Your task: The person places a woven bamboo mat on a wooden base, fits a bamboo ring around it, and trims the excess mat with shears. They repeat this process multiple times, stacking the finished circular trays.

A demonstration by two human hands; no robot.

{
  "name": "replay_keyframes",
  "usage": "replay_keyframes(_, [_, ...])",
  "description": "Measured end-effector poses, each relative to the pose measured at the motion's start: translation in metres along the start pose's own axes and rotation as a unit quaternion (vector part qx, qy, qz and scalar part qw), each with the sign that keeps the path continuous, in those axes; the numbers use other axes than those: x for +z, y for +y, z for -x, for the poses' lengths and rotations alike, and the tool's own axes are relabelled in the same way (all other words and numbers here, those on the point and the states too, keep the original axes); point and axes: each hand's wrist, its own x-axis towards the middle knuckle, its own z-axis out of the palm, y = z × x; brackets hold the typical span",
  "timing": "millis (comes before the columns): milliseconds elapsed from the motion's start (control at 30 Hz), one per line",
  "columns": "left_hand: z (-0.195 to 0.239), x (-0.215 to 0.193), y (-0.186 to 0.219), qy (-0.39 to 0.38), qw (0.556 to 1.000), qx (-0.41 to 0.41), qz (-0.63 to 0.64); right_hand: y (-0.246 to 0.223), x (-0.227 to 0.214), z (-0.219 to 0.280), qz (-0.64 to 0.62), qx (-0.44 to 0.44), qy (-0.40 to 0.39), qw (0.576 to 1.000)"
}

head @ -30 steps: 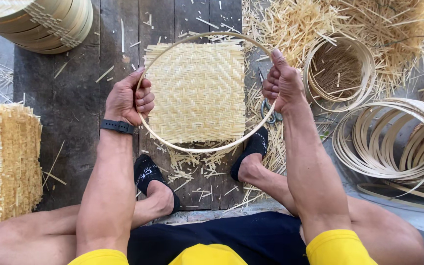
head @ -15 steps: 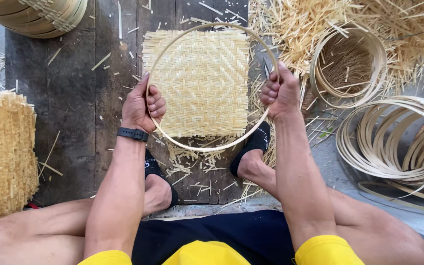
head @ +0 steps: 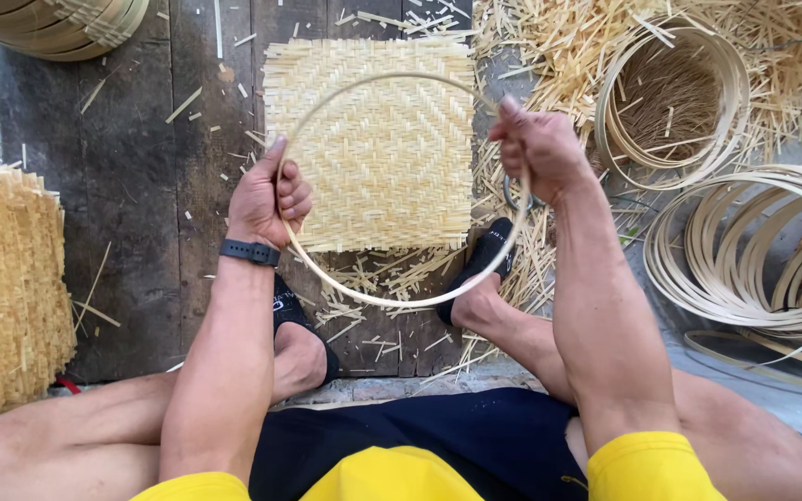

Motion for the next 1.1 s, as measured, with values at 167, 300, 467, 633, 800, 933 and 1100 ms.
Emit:
replay_keyframes(167, [-0.017,-0.017,-0.004,0.089,0.986,0.136,0.04,0.024,0.01,-0.019,0.031,-0.098,0.036,0.994])
replay_keyframes(300, [-0.06,-0.047,-0.013,0.24,0.913,0.271,-0.186,0.062,0.025,-0.053,0.142,-0.099,0.113,0.978])
replay_keyframes(467, [-0.107,-0.086,-0.016,0.28,0.547,0.403,-0.678,0.096,0.022,-0.09,0.36,-0.135,0.197,0.902])
replay_keyframes(633, [-0.107,-0.1,-0.016,0.232,0.703,0.258,-0.62,0.123,0.021,-0.097,0.392,-0.197,0.209,0.874])
replay_keyframes(800, [-0.101,-0.086,-0.007,0.236,0.772,0.218,-0.548,0.117,0.021,-0.099,0.382,-0.142,0.208,0.889])
replay_keyframes(933, [-0.096,-0.082,-0.007,0.242,0.758,0.227,-0.562,0.113,0.021,-0.099,0.369,-0.116,0.212,0.898])
replay_keyframes(1100, [-0.099,-0.084,-0.008,0.25,0.807,0.167,-0.508,0.117,0.02,-0.103,0.364,-0.095,0.218,0.9])
